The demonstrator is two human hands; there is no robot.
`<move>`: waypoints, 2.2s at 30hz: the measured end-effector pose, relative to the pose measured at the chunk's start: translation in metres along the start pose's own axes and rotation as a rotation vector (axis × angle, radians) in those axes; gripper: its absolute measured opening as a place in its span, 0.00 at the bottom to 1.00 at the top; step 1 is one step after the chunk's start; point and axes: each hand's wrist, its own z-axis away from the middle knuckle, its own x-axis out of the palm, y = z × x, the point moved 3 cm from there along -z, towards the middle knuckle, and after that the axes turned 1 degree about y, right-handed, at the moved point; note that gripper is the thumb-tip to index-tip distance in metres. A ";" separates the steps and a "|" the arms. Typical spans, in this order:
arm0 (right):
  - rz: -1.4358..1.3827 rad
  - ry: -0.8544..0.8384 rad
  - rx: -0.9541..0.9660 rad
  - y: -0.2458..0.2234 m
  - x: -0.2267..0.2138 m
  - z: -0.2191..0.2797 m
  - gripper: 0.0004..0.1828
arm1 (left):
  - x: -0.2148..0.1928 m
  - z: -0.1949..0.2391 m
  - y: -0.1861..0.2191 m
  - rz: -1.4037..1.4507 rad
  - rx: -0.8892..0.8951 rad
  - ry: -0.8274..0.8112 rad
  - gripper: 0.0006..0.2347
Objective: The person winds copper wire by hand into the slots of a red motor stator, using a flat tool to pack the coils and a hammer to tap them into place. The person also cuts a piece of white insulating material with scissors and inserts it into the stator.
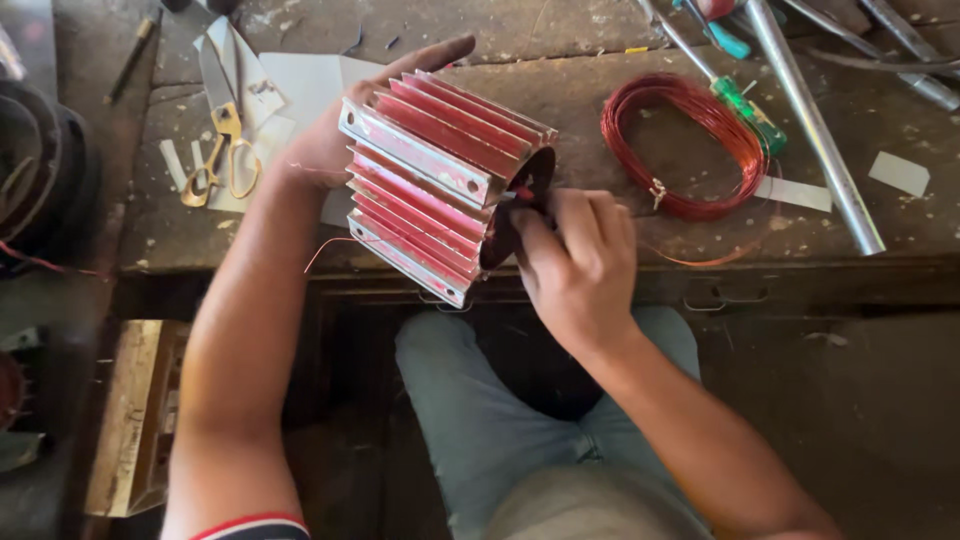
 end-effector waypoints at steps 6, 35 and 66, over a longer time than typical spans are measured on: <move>-0.052 0.011 0.051 0.007 -0.007 -0.004 0.12 | -0.002 0.003 -0.018 -0.420 0.351 -0.082 0.25; 0.148 -0.232 -0.326 0.012 -0.026 -0.003 0.22 | -0.028 0.033 -0.074 0.033 -0.106 0.088 0.24; -0.096 -0.161 -0.132 0.012 -0.016 -0.015 0.18 | -0.033 0.037 -0.079 -0.010 -0.190 0.105 0.24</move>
